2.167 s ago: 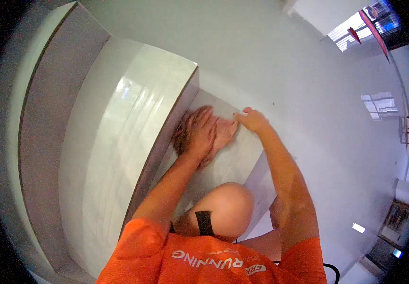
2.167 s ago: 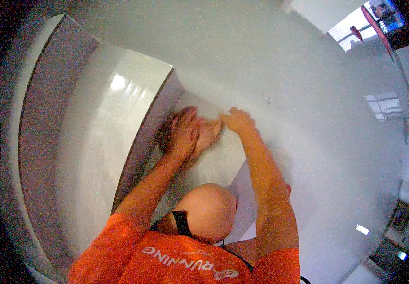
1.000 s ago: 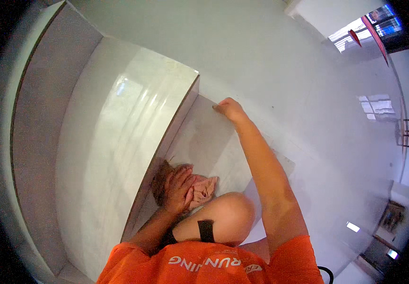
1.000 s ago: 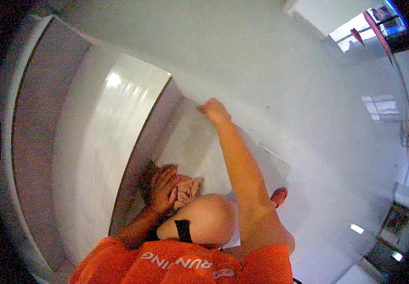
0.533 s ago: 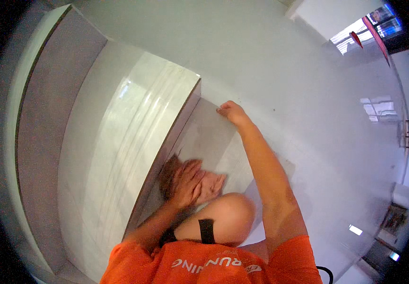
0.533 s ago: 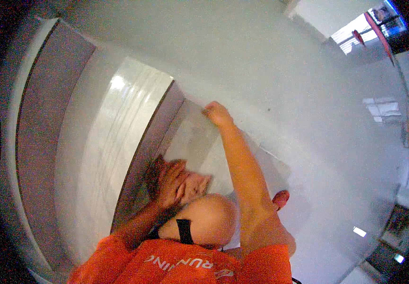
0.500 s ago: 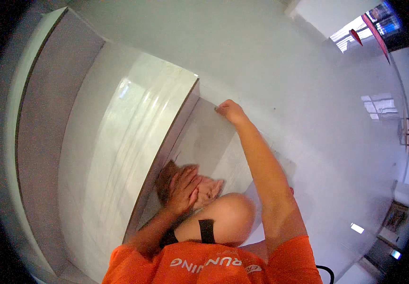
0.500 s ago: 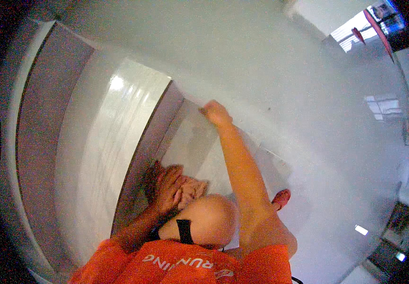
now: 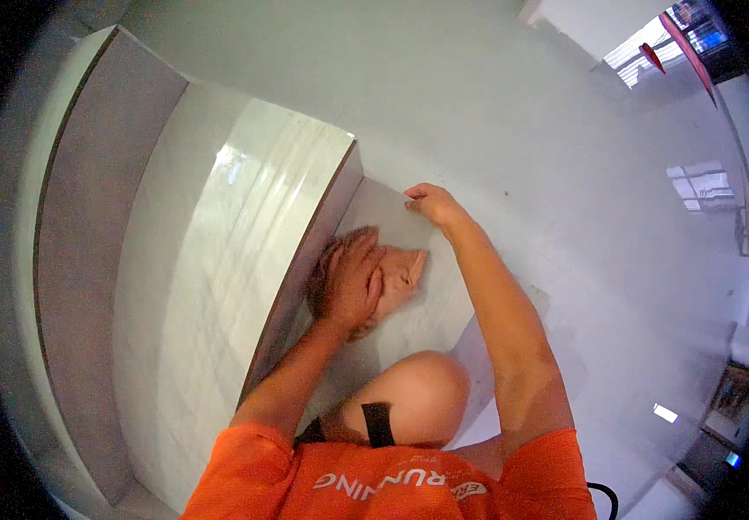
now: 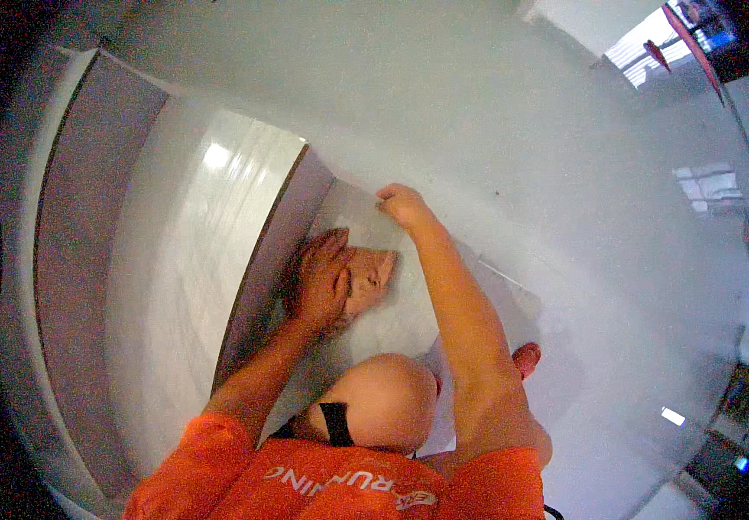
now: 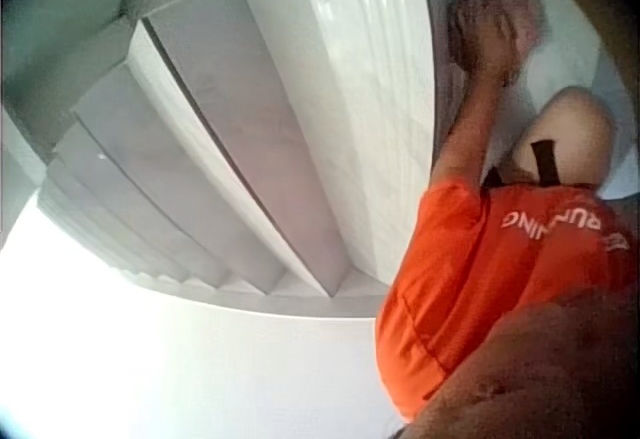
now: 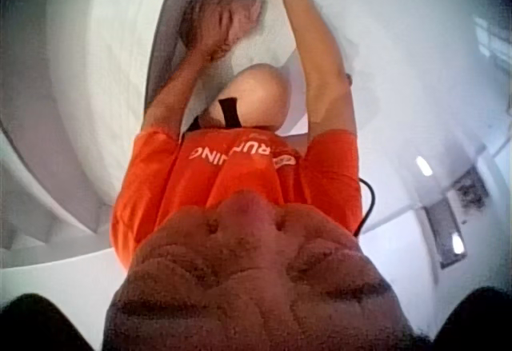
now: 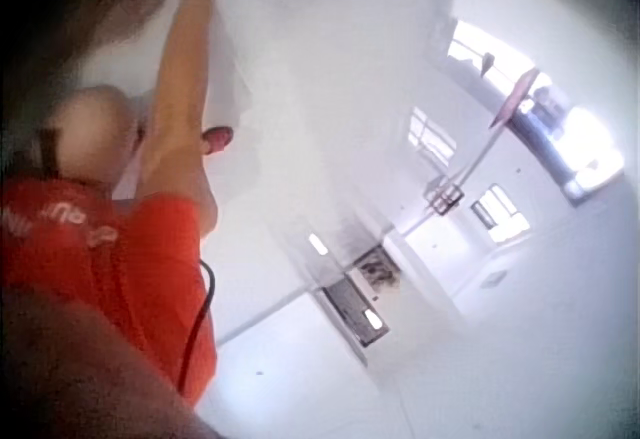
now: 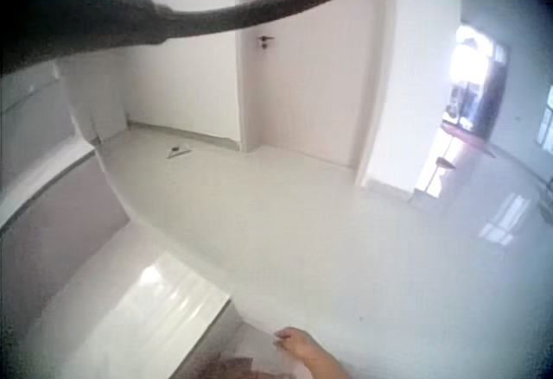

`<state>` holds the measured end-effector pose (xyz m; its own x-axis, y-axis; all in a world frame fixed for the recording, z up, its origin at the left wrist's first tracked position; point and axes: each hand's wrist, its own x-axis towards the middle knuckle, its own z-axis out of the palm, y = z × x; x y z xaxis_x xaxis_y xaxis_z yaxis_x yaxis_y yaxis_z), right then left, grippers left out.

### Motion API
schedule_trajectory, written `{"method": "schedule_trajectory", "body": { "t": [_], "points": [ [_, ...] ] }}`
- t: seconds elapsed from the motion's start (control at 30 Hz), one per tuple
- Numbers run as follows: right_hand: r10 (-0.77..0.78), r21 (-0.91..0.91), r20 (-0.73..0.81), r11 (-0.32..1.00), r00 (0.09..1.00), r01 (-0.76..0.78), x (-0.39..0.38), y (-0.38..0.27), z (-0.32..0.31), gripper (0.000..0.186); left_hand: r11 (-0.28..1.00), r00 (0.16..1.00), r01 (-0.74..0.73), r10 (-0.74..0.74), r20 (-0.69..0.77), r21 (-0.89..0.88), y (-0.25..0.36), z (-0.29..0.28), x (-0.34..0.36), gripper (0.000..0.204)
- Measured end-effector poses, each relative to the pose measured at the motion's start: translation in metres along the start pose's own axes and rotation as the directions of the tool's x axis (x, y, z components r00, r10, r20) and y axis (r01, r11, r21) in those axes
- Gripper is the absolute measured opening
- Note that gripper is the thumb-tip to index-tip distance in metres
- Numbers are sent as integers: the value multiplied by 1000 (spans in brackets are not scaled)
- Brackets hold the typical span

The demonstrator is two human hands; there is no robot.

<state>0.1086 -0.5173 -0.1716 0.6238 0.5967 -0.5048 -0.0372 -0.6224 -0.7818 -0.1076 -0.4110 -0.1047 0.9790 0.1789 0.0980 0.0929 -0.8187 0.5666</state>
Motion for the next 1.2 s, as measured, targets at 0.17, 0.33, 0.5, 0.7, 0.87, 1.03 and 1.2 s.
{"method": "schedule_trajectory", "body": {
  "t": [0.17, 0.33, 0.5, 0.7, 0.87, 1.03, 1.2],
  "points": [
    [228, -217, -178, 940, 957, -265, -26, -76, 11, 42, 999, 999, -19, 18, 29, 36, 18, 8, -44, 35],
    [189, -316, -242, 912, 952, -261, -39, -61, -11, 48, 995, 995, -79, 81, -51, 54, 12, 29, 35, 31],
    [127, -267, -268, 943, 955, -200, -113, -2, -33, 37, 987, 987, -120, 131, -95, 110, 3, 29, 59, 31],
    [118, 204, -686, 978, 718, 35, -115, 115, -17, 32, 977, 974, -210, 213, 82, -39, 10, 64, -25, 34],
    [286, 537, -460, 843, 841, 7, -112, 88, -16, 31, 987, 975, -159, 157, 158, -3, 8, 42, -41, 33],
    [443, 572, -356, 800, 823, -184, -75, 91, -20, 26, 970, 971, -239, 239, -4, -46, 33, 68, 42, 29],
    [372, 554, -570, 833, 732, 9, -77, 107, -1, 37, 966, 967, -255, 255, -12, -41, 38, 77, 59, 30]
  ]
}}
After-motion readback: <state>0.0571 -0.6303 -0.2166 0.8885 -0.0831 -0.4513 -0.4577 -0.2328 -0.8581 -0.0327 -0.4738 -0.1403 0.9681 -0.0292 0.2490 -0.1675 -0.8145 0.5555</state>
